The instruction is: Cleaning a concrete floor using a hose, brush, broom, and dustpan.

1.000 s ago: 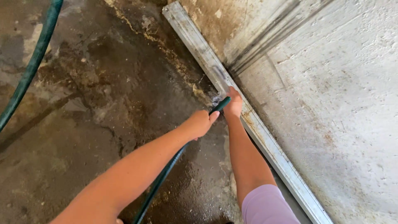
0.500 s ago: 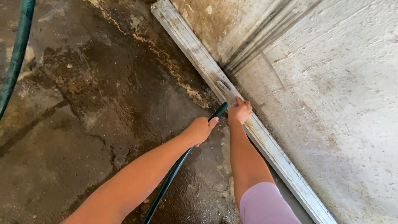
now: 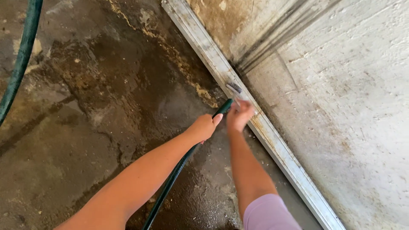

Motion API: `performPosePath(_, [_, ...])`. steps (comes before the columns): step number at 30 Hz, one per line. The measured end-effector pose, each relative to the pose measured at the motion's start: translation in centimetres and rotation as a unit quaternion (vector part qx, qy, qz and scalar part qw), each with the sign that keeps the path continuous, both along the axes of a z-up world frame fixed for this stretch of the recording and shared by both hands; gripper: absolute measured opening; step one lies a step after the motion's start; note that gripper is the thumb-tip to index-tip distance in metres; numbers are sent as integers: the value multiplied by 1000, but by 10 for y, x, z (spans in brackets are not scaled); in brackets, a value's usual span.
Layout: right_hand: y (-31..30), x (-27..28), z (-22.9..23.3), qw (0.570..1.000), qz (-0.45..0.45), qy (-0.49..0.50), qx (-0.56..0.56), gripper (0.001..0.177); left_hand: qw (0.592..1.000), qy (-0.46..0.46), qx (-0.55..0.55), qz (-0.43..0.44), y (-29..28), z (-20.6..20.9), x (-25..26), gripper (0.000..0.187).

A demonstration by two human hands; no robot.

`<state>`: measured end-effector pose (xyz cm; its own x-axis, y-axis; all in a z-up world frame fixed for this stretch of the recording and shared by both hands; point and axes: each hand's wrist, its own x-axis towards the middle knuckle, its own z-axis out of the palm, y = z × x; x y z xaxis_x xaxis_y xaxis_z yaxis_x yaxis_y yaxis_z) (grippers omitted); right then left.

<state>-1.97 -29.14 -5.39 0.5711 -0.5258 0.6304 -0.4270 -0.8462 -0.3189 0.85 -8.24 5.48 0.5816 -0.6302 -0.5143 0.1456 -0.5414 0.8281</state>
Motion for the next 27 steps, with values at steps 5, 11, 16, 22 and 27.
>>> performPosePath(5, [52, 11, 20, 850, 88, -61, 515, 27, 998, 18, -49, 18, 5, 1, 0, 62])
performPosePath(11, [33, 32, 19, 529, 159, -148, 820, 49, 999, 27, -12, 17, 6, 4, 1, 72])
performPosePath(16, [24, 48, 37, 448, 159, -194, 858, 46, 999, 10, -28, 41, 19, 15, 3, 72])
performPosePath(22, [9, 63, 27, 380, 209, -234, 870, 40, 999, 20, -33, 23, 26, 11, 7, 71])
performPosePath(27, [31, 64, 31, 485, 187, -232, 822, 18, 997, 14, -57, 52, 23, -3, 3, 63])
